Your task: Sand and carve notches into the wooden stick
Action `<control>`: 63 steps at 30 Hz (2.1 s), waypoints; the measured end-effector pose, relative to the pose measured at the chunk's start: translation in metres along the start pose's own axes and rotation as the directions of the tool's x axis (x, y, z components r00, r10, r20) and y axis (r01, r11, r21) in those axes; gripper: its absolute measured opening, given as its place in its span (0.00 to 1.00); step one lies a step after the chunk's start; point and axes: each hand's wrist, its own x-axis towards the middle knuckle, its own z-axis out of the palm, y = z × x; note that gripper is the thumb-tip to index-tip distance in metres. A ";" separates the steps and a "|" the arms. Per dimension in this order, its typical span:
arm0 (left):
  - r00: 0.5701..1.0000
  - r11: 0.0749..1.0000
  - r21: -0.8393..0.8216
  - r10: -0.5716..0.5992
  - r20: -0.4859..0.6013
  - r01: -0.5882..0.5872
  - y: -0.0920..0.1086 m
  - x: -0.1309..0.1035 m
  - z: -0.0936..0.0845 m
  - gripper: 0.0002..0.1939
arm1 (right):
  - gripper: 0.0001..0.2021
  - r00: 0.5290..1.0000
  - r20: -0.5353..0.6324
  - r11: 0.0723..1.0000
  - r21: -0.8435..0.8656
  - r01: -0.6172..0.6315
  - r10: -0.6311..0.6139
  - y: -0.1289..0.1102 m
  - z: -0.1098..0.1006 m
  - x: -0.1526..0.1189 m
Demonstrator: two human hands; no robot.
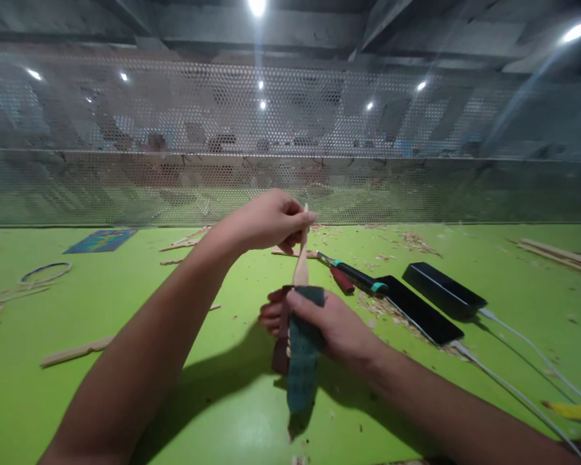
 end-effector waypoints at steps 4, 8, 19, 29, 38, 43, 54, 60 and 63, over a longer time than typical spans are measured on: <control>0.987 0.999 0.034 -0.012 -0.163 0.017 0.001 -0.002 -0.011 0.21 | 0.24 0.983 0.111 0.989 0.007 -0.149 0.147 0.019 0.007 -0.005; 0.991 0.995 0.009 -0.099 -0.090 0.100 0.003 -0.004 -0.012 0.22 | 0.23 0.991 0.090 0.995 -0.003 -0.100 0.100 0.010 0.003 -0.004; 0.958 1.000 -0.013 -0.020 -0.288 0.017 -0.003 -0.004 -0.024 0.23 | 0.23 0.986 0.101 0.991 -0.035 -0.129 0.132 0.022 0.002 -0.004; 0.922 0.999 0.002 0.038 -0.386 -0.041 -0.011 -0.009 -0.039 0.22 | 0.33 0.952 0.262 0.986 -0.004 -0.166 0.161 0.020 -0.003 -0.005; 0.841 0.996 -0.005 0.071 -0.536 -0.088 -0.001 -0.023 -0.051 0.19 | 0.39 0.967 0.120 0.972 0.038 -0.231 0.225 0.010 -0.006 -0.007; 0.811 0.996 0.017 0.086 -0.578 -0.093 0.002 -0.028 -0.052 0.21 | 0.40 0.960 -0.071 0.958 0.116 -0.261 0.271 0.002 -0.007 -0.004; 0.927 0.994 0.103 0.017 -0.374 0.024 -0.010 -0.010 -0.041 0.25 | 0.28 0.990 0.099 0.974 -0.214 -0.079 0.102 0.000 -0.016 0.004; 0.928 0.994 0.108 0.009 -0.373 0.033 -0.013 -0.010 -0.043 0.25 | 0.24 0.993 0.089 0.967 -0.248 -0.057 0.081 -0.003 -0.016 0.003; 0.928 0.995 0.090 0.006 -0.373 0.030 -0.014 -0.009 -0.042 0.25 | 0.24 0.998 0.035 0.960 -0.277 -0.046 0.058 -0.003 -0.018 0.004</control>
